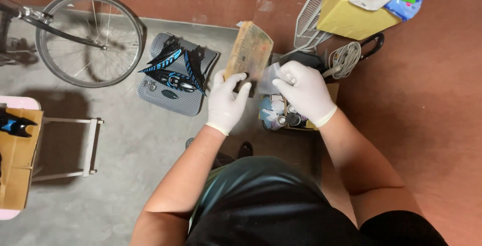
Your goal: Applying a mesh stencil to a plastic part to create a patterned finish, likely for a motorcycle.
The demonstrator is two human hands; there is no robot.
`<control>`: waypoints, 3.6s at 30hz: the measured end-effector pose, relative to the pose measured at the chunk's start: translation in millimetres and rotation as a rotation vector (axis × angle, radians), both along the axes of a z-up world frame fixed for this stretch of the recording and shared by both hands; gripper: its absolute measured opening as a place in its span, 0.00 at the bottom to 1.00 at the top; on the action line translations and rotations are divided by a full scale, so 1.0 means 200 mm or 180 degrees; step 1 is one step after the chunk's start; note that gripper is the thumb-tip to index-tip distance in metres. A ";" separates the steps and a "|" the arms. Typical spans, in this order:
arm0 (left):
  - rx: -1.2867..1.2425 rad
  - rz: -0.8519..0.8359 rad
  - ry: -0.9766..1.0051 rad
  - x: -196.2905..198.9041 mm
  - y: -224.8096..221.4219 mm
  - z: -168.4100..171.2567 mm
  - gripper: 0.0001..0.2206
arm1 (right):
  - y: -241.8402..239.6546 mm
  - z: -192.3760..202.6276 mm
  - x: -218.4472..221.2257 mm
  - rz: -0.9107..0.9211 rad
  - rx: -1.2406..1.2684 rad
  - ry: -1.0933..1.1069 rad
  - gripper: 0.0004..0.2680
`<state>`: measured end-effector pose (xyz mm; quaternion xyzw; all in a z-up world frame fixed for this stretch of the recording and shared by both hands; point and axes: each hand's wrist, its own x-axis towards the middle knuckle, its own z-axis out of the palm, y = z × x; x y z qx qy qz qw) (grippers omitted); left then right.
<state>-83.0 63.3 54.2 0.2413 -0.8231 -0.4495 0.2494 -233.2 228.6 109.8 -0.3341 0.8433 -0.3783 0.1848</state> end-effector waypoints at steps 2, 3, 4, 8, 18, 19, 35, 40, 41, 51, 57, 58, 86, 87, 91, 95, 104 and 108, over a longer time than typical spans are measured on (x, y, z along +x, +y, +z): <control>0.0076 0.0154 0.0034 0.03 0.00 0.05 0.11 | 0.00 -0.12 0.02 -0.0293 0.0186 0.0656 0.04; 0.0074 0.0159 0.0029 0.03 0.02 0.04 0.11 | -0.04 -0.15 0.05 -0.0288 0.0184 0.0651 0.04; 0.0301 0.0132 0.0010 0.03 0.03 0.04 0.10 | -0.07 -0.18 0.08 -0.0184 0.0160 0.1176 0.05; 0.0805 -0.0011 -0.0045 0.04 0.10 0.03 0.06 | -0.22 -0.14 0.28 0.0307 0.0181 0.2909 0.05; 0.2650 0.0425 0.0363 0.10 0.19 -0.16 0.08 | -0.13 -0.40 0.37 0.0875 -0.0879 0.1500 0.09; 0.2623 0.0420 0.0422 0.10 0.18 -0.18 0.07 | -0.11 -0.37 0.38 0.0840 -0.1133 0.1249 0.12; 0.2170 0.0062 0.0652 0.09 0.19 -0.21 0.05 | -0.03 -0.33 0.46 -0.0288 -0.1547 0.0076 0.12; 0.2134 0.0048 0.0692 0.11 0.18 -0.22 0.05 | -0.04 -0.37 0.49 -0.0788 -0.1400 -0.0795 0.08; 0.2107 0.0037 0.0677 0.12 0.18 -0.21 0.05 | -0.04 -0.39 0.49 -0.0886 -0.1477 -0.1085 0.08; 0.1328 0.0207 0.0308 0.18 0.22 -0.15 0.05 | -0.03 -0.41 0.43 -0.0324 -0.1313 0.1099 0.07; -0.0227 0.0156 0.0208 0.20 0.18 -0.05 0.04 | -0.03 -0.38 0.39 0.0036 -0.0445 0.2239 0.06; -0.0491 0.0076 0.0316 0.20 0.15 -0.06 0.03 | -0.01 -0.34 0.36 0.0056 -0.1027 0.1583 0.10; -0.0519 -0.1256 -0.0003 0.27 -0.20 -0.06 0.07 | 0.08 0.04 0.13 0.0445 -0.0763 0.0474 0.05; -0.0518 -0.1170 -0.0016 0.31 -0.23 -0.05 0.07 | 0.04 0.01 0.14 0.0530 -0.0770 0.0458 0.05; -0.0569 -0.0803 -0.0269 0.48 -0.38 0.05 0.08 | -0.19 -0.06 0.15 0.0703 -0.0876 0.0150 0.05; -0.0725 -0.0327 -0.0480 0.70 -0.48 0.16 0.09 | -0.46 0.00 0.24 0.1441 -0.0462 0.0137 0.06; -0.0411 0.0398 -0.0976 1.26 -0.88 0.23 0.10 | -1.15 0.18 0.76 0.1812 -0.0106 -0.1106 0.07; -0.0282 0.0536 -0.1007 1.50 -1.08 0.30 0.11 | -1.42 0.13 0.93 0.2218 -0.0305 -0.0815 0.08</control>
